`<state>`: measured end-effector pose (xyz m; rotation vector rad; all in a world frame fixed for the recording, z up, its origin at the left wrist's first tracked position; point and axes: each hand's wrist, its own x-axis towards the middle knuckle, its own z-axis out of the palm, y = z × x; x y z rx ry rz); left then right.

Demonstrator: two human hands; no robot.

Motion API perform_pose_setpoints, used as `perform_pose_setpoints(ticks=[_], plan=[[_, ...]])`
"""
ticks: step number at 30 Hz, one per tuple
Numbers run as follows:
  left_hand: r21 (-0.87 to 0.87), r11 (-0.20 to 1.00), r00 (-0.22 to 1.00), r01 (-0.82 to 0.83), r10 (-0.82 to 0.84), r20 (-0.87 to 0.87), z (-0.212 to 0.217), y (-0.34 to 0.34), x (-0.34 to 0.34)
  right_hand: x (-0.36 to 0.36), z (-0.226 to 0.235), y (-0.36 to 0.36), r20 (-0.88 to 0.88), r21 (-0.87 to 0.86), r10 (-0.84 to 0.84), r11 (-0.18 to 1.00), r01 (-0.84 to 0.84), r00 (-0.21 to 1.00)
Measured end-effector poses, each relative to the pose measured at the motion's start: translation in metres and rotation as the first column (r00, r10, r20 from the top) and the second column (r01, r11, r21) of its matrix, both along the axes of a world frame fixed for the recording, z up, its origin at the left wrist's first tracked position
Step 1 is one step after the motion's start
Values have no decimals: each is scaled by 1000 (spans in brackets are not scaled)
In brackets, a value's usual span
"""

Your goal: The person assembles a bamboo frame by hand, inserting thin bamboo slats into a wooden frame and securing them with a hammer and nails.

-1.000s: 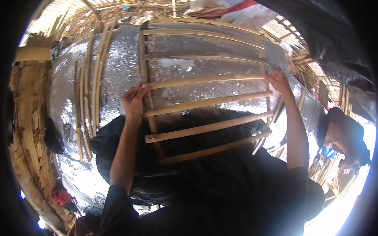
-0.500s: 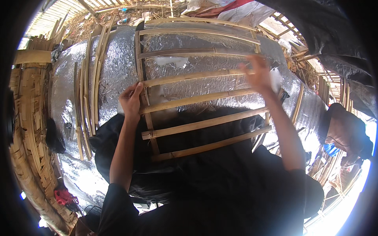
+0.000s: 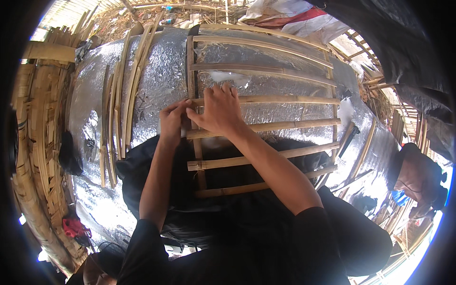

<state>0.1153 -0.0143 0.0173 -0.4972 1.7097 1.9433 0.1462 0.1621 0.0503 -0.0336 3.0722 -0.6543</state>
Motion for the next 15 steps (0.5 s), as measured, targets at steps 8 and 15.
perform_pose_setpoints(ticks=[8,15], plan=[[-50,998,998,38,-40,-54,6,-4,-5,-7,7,-19,176,39,10,999,-17,984],[-273,956,955,106,-174,-239,20,1,-2,-8,-9,-13,94,95,55,993,-64,994]])
